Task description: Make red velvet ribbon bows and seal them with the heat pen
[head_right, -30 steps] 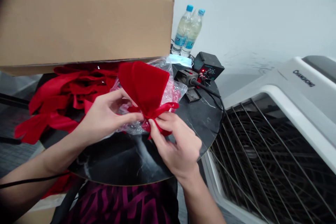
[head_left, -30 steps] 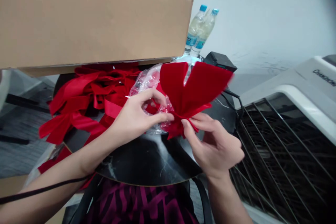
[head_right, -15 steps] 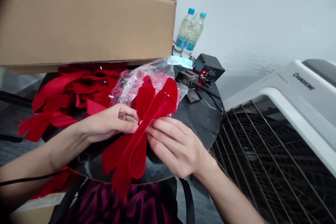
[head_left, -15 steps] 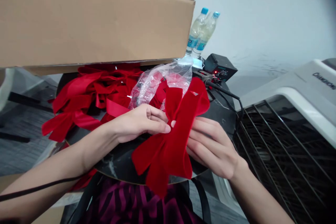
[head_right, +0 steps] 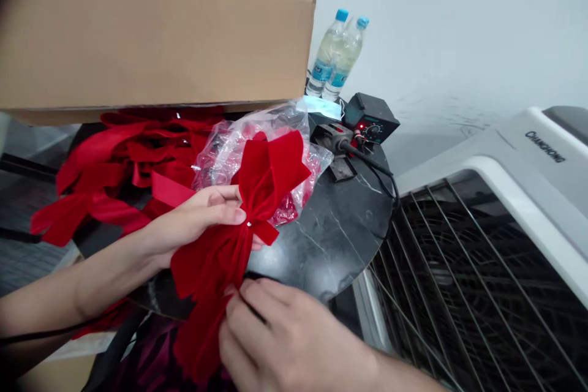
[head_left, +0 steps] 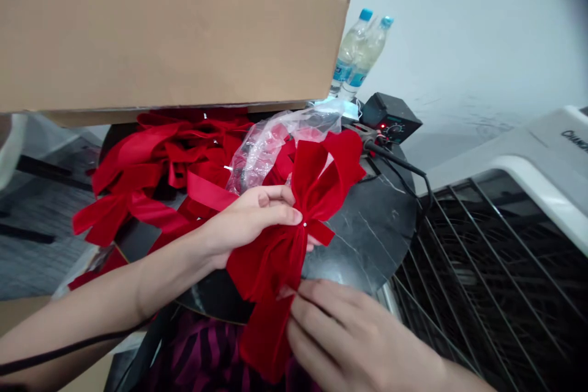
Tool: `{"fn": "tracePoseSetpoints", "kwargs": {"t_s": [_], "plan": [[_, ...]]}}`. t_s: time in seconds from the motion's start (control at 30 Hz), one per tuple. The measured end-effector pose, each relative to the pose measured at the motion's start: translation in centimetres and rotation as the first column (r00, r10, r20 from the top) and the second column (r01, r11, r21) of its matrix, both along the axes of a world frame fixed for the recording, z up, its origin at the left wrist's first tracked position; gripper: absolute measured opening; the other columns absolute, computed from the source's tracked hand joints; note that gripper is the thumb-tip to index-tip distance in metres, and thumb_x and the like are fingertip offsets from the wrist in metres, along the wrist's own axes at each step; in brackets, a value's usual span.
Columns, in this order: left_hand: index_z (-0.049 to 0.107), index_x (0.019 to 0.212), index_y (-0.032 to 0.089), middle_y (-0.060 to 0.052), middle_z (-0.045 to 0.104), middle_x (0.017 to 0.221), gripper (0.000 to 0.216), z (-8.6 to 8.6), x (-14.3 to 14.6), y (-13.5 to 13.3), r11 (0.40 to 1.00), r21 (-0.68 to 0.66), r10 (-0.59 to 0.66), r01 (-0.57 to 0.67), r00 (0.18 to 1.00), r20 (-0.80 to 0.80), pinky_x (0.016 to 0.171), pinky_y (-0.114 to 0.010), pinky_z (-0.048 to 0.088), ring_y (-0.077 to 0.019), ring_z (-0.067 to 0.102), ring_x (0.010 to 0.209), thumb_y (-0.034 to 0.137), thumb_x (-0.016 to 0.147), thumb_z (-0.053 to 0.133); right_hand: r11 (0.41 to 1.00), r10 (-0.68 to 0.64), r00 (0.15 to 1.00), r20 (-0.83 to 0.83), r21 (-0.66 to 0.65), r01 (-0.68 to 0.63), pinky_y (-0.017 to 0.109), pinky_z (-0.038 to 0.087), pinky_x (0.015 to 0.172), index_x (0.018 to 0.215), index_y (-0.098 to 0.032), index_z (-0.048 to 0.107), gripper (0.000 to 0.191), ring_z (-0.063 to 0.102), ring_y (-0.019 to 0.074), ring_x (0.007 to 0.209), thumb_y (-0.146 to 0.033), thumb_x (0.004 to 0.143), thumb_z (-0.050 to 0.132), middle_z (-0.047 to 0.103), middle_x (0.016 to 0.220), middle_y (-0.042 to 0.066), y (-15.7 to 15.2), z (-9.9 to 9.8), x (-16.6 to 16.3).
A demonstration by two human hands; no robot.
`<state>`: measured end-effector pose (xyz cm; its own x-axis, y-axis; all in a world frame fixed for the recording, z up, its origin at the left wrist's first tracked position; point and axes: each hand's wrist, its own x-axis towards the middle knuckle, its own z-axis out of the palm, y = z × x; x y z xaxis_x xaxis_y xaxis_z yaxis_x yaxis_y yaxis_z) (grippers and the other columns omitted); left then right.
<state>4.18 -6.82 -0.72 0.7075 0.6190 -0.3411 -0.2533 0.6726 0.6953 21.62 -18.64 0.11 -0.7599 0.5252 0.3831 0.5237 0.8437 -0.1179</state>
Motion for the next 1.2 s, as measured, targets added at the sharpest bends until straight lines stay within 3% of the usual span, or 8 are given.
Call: {"fn": "tracePoseSetpoints", "kwargs": {"t_s": [0.2,0.33,0.43,0.53,0.67,0.8,1.07,1.2], "plan": [[0.05,0.107,0.019,-0.01,0.079,0.073,0.027,-0.3,-0.5,0.2,0.999,0.007,0.034,-0.034,0.999,0.001,0.064,-0.03,0.064,-0.0219,0.079,0.067,0.011,0.088,0.068,0.94,0.101,0.995,-0.002,-0.329,-0.096,0.021,0.051,0.061,0.114,-0.02,0.071,0.03,0.063,0.0086,0.063,-0.026,0.11,0.042,0.073,0.083,-0.001,-0.7,2.5,2.8],[0.046,0.113,0.023,-0.004,0.077,0.071,0.036,-0.3,-1.1,0.3,0.998,0.048,0.027,-0.028,0.999,0.033,0.065,-0.032,0.065,-0.0214,0.078,0.067,0.01,0.089,0.069,0.978,-0.2,0.98,-0.003,0.056,0.2,0.034,0.053,0.084,0.132,-0.022,0.066,0.032,0.07,0.022,0.101,-0.016,0.102,0.056,0.073,0.117,0.01,2.3,3.7,4.9],[0.045,0.11,0.023,-0.002,0.075,0.071,0.034,-0.2,-1.2,0.1,0.999,0.047,0.018,-0.02,0.999,0.035,0.066,-0.032,0.065,-0.02,0.077,0.068,0.009,0.09,0.067,0.917,-0.185,0.982,0.03,0.364,0.161,0.039,0.052,0.086,0.122,-0.022,0.071,0.031,0.066,0.024,0.101,-0.009,0.093,0.067,0.074,0.12,0.011,4.9,2.9,4.8],[0.044,0.108,0.023,-0.004,0.075,0.074,0.032,-0.1,-1.2,0.0,0.999,0.043,-0.009,0.009,1.0,0.018,0.065,-0.034,0.064,-0.0206,0.077,0.067,0.01,0.09,0.067,0.895,-0.077,0.996,0.041,0.444,0.051,0.038,0.051,0.085,0.109,-0.017,0.075,0.018,0.065,0.0224,0.1,-0.013,0.097,0.062,0.076,0.118,0.01,6.2,2.3,4.3],[0.043,0.104,0.024,0.001,0.071,0.076,0.034,-0.2,-1.3,-0.1,0.993,0.114,-0.033,0.036,0.999,-0.027,0.071,-0.039,0.064,-0.0222,0.077,0.071,0.012,0.089,0.071,0.97,0.037,0.992,0.121,0.234,-0.064,0.044,0.05,0.101,0.114,-0.009,0.071,0.032,0.065,0.0265,0.123,-0.012,0.105,0.041,0.073,0.13,0.013,6.3,3.0,4.2],[0.04,0.102,0.026,0.008,0.063,0.067,0.042,-0.6,-1.3,0.0,0.976,0.209,-0.04,0.059,0.995,-0.095,0.075,-0.039,0.062,-0.0224,0.078,0.07,0.012,0.085,0.076,0.98,0.093,0.975,0.2,0.153,-0.125,0.042,0.055,0.097,0.116,-0.003,0.069,0.036,0.072,0.0265,0.111,-0.008,0.104,0.035,0.076,0.12,0.016,6.6,3.8,3.9],[0.036,0.104,0.027,0.009,0.063,0.073,0.045,-0.7,-1.1,0.4,0.938,0.302,-0.108,0.171,0.971,-0.215,0.071,-0.036,0.062,-0.0236,0.079,0.072,0.013,0.086,0.075,0.999,0.048,0.981,0.188,-0.015,-0.046,0.04,0.057,0.083,0.109,-0.007,0.068,0.025,0.069,0.0225,0.09,-0.01,0.105,0.043,0.075,0.106,0.015,7.3,3.6,3.5],[0.035,0.109,0.028,0.005,0.066,0.081,0.047,-0.5,-1.6,0.7,0.885,0.397,-0.14,0.242,0.953,-0.269,0.073,-0.033,0.06,-0.0221,0.079,0.077,0.014,0.086,0.074,0.976,-0.023,0.983,0.18,-0.208,0.061,0.034,0.056,0.083,0.111,-0.014,0.065,0.017,0.068,0.0205,0.098,-0.015,0.104,0.05,0.068,0.123,0.015,7.7,3.5,3.4]]}}
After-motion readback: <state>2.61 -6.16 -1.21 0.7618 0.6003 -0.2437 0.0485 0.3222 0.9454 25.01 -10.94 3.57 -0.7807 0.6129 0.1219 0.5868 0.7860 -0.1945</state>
